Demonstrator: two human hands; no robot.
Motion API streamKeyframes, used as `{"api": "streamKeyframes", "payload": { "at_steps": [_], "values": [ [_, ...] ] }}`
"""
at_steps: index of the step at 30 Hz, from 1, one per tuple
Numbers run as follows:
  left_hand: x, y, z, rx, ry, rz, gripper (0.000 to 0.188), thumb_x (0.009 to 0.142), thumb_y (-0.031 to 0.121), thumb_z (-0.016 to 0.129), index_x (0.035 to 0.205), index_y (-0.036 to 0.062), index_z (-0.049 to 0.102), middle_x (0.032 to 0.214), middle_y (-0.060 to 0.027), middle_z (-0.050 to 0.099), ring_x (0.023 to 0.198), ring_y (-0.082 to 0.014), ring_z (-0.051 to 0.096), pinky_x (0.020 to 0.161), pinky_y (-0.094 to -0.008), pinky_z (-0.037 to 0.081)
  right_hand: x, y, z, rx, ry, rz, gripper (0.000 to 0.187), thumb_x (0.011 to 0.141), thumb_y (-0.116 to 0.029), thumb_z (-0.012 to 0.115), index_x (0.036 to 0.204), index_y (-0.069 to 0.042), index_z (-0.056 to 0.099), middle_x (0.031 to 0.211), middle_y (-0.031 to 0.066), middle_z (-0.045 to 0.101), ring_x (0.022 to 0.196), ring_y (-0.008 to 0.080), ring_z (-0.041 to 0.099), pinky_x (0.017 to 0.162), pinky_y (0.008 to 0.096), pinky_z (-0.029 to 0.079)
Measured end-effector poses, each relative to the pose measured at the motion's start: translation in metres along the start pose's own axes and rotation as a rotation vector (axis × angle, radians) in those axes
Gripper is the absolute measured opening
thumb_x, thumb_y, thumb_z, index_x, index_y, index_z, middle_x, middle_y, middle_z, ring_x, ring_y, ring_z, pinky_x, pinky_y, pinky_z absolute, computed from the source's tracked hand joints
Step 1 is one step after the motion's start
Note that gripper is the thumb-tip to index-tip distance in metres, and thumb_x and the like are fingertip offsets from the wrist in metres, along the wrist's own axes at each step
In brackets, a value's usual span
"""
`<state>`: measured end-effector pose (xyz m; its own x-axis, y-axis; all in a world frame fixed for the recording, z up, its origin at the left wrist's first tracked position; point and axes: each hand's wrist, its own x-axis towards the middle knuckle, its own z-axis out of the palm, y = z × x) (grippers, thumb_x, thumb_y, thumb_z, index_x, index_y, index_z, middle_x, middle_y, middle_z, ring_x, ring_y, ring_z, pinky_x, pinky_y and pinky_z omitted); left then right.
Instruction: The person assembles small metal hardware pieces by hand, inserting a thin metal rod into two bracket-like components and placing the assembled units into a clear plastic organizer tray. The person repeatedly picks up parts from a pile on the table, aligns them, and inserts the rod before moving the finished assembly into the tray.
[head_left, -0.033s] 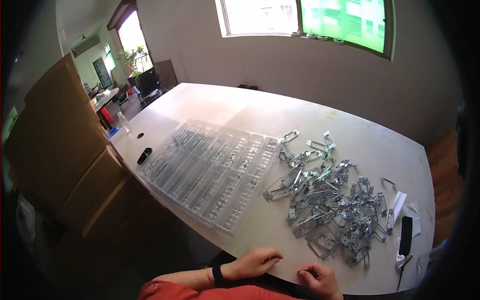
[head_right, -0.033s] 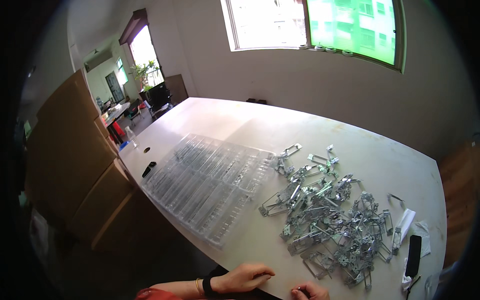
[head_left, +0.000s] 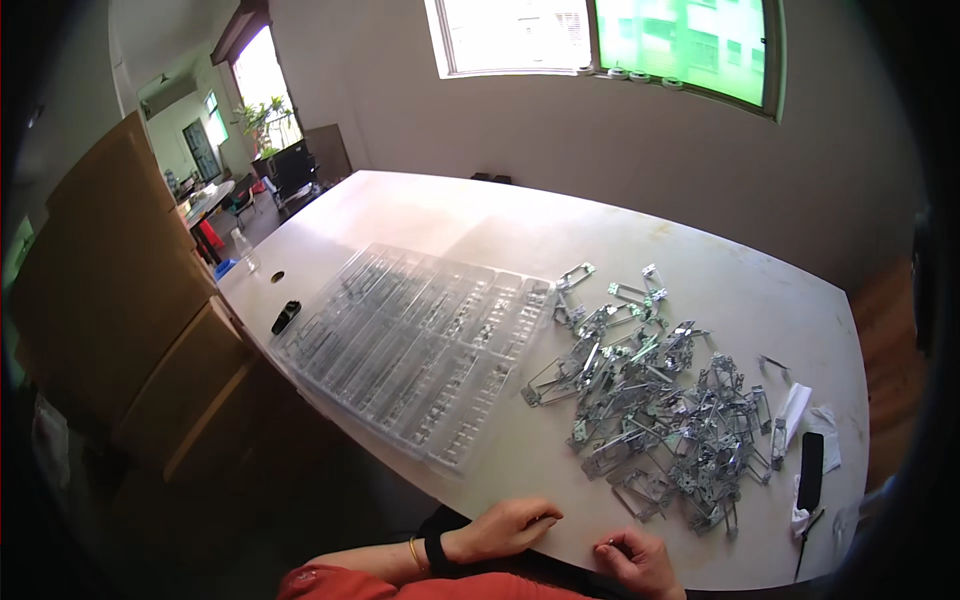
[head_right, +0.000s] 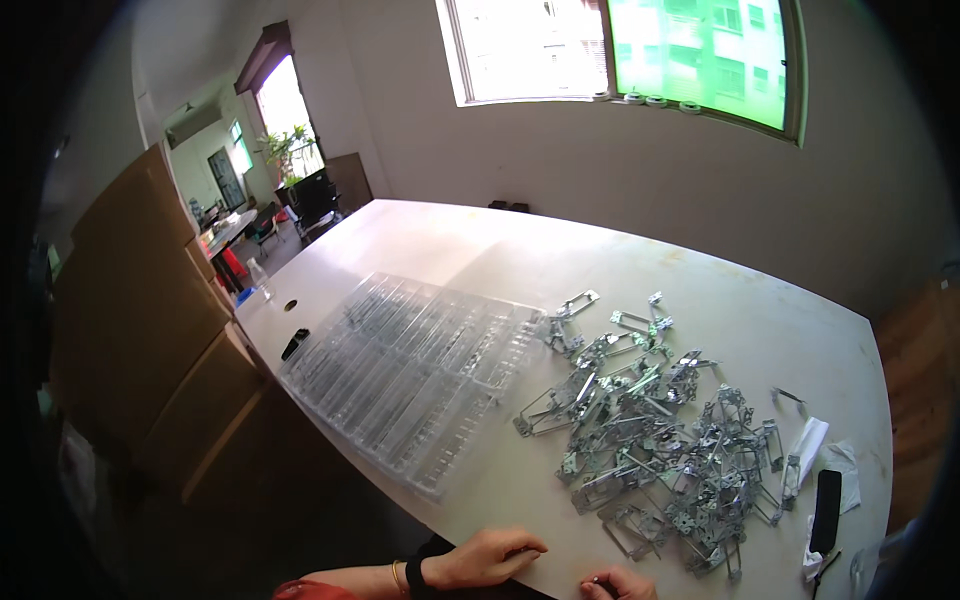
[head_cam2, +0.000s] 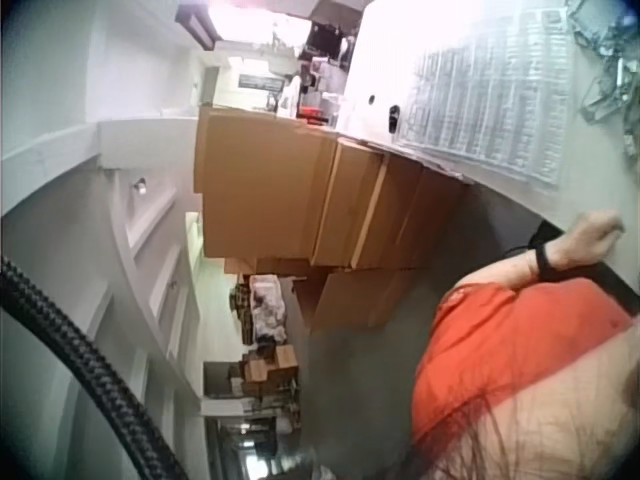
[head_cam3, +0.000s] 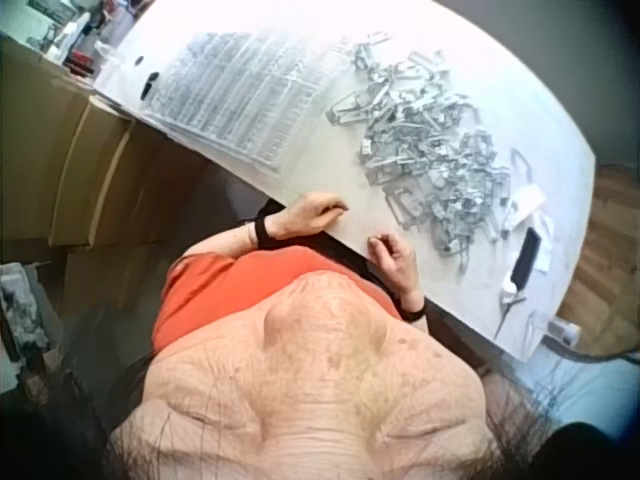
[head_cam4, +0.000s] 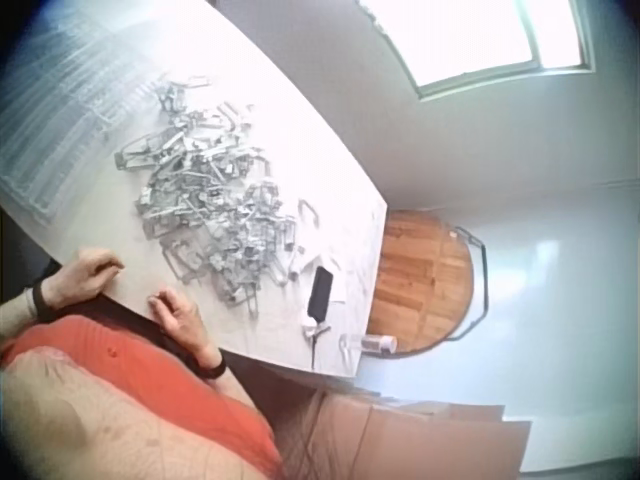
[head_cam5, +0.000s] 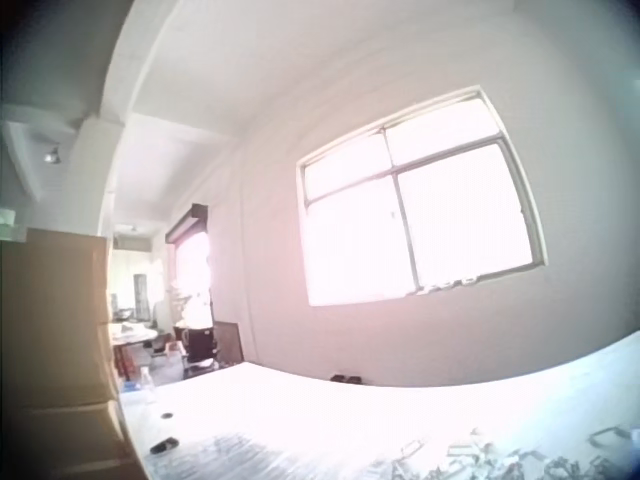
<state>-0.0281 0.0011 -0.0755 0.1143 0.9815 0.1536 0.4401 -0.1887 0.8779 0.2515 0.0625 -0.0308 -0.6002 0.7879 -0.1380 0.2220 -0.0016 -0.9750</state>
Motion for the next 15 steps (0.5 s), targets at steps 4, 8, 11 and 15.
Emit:
{"api": "streamKeyframes", "payload": {
  "at_steps": [4,8,11,15],
  "values": [
    [0.005,-0.005,0.013,0.05,0.117,0.029,0.016,0.103,0.01,0.073,0.117,0.0042,0.077,0.103,-0.0162,0.078,0.091,-0.0341,0.077,0.079,-0.0409,0.061,-0.001,0.006,-0.009,-0.046,-0.061,0.026,0.012,0.108,-0.014,0.072,0.106,-0.003,0.074,0.076,0.0013,0.068,0.067,0.0092,0.06,0.061,0.029,0.049],
    [0.006,-0.011,0.022,0.133,0.158,0.082,0.015,0.101,0.011,0.075,0.116,0.0068,0.078,0.101,-0.0136,0.078,0.083,-0.0326,0.078,0.073,-0.0398,0.061,-0.003,-0.003,-0.014,-0.091,-0.041,-0.004,0.012,0.106,-0.015,0.073,0.105,-0.003,0.075,0.078,0.0059,0.071,0.069,0.0123,0.064,0.064,0.0316,0.052],
    [0.006,-0.006,0.02,0.197,0.156,0.104,0.016,0.099,0.012,0.077,0.115,0.0087,0.078,0.098,-0.0118,0.077,0.08,-0.031,0.077,0.068,-0.0391,0.06,-0.003,-0.004,-0.019,-0.098,-0.08,-0.002,0.013,0.105,-0.015,0.074,0.107,-0.002,0.076,0.087,0.0109,0.075,0.078,0.0172,0.07,0.071,0.034,0.056],
    [0.007,-0.002,0.016,0.255,0.155,0.205,0.018,0.097,0.014,0.078,0.115,0.0098,0.077,0.089,-0.0101,0.075,0.073,-0.0304,0.075,0.062,-0.0394,0.059,-0.004,-0.003,-0.02,-0.088,-0.093,-0.018,0.013,0.104,-0.015,0.074,0.107,-0.002,0.075,0.092,0.0145,0.076,0.082,0.0232,0.073,0.074,0.0367,0.057]
  ]
}}
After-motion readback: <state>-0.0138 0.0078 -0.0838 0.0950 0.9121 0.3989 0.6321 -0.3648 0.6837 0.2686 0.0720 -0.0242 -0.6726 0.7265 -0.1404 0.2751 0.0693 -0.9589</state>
